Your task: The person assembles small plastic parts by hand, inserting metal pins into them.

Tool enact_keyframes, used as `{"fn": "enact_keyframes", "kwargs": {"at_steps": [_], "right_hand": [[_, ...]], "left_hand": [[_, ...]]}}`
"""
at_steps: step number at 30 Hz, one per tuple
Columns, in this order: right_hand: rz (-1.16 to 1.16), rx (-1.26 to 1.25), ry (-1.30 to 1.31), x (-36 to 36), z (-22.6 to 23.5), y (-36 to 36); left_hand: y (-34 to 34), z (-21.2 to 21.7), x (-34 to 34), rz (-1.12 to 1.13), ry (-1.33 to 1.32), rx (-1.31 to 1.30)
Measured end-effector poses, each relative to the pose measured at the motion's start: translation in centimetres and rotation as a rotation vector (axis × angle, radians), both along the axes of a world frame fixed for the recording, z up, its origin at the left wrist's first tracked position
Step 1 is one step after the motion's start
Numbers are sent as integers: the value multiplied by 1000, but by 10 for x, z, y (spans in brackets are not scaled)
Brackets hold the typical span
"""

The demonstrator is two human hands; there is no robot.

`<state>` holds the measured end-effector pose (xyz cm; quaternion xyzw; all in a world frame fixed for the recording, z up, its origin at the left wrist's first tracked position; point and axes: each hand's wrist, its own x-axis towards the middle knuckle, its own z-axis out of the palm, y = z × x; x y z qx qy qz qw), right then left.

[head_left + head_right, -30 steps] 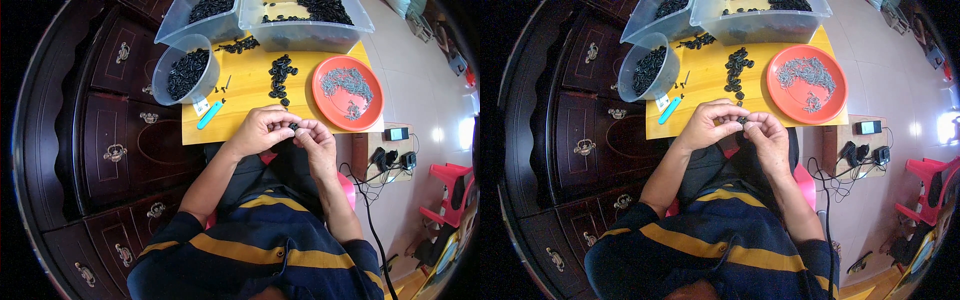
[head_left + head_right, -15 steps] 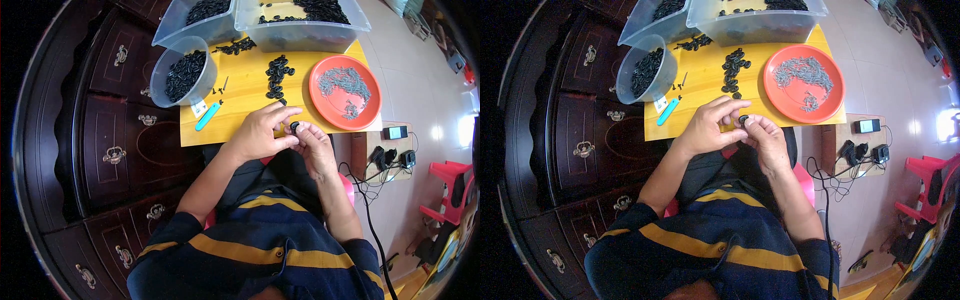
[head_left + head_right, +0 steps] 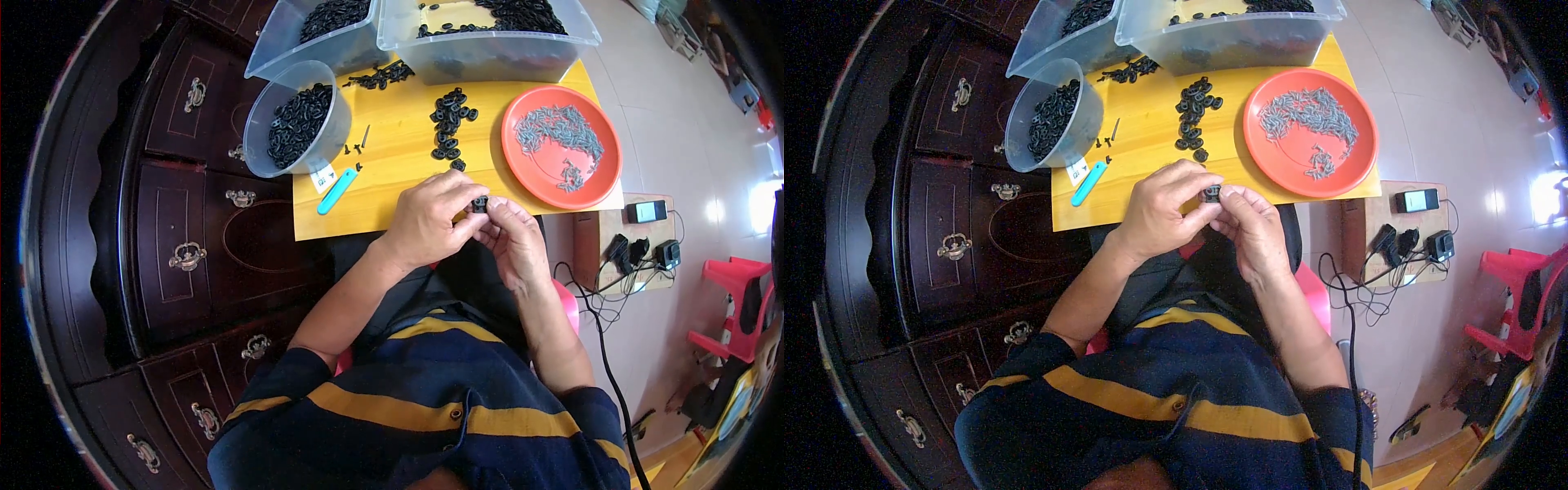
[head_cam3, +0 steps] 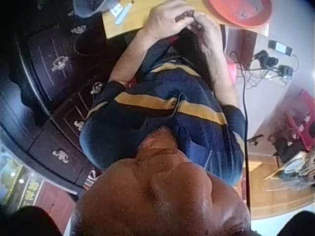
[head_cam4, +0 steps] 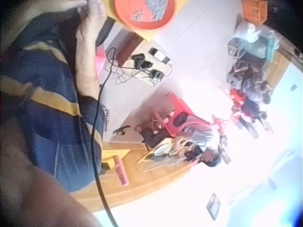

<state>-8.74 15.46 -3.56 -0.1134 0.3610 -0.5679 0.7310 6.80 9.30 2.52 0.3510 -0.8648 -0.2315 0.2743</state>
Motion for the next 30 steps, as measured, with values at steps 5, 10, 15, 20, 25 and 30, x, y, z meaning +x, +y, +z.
{"fn": "enact_keyframes", "kwargs": {"at_steps": [5, 10, 15, 20, 25, 30], "right_hand": [[-14, 23, 45, 1, 2, -1], [-33, 1, 79, 1, 1, 1], [-91, -29, 152, 4, 2, 1], [-117, -33, 174, 5, 4, 2], [-106, -78, 173, 5, 2, 2], [-123, -37, 160, 5, 6, 1]], "left_hand": [[-2, -3, 1, -14, -1, -26], [-4, -1, 0, -47, -2, -49], [-4, -8, -1, -37, 25, -97], [-3, -9, -3, -46, 32, -143], [-5, -12, -1, -69, 63, -162], [-1, -11, -2, -42, 139, -31]]}}
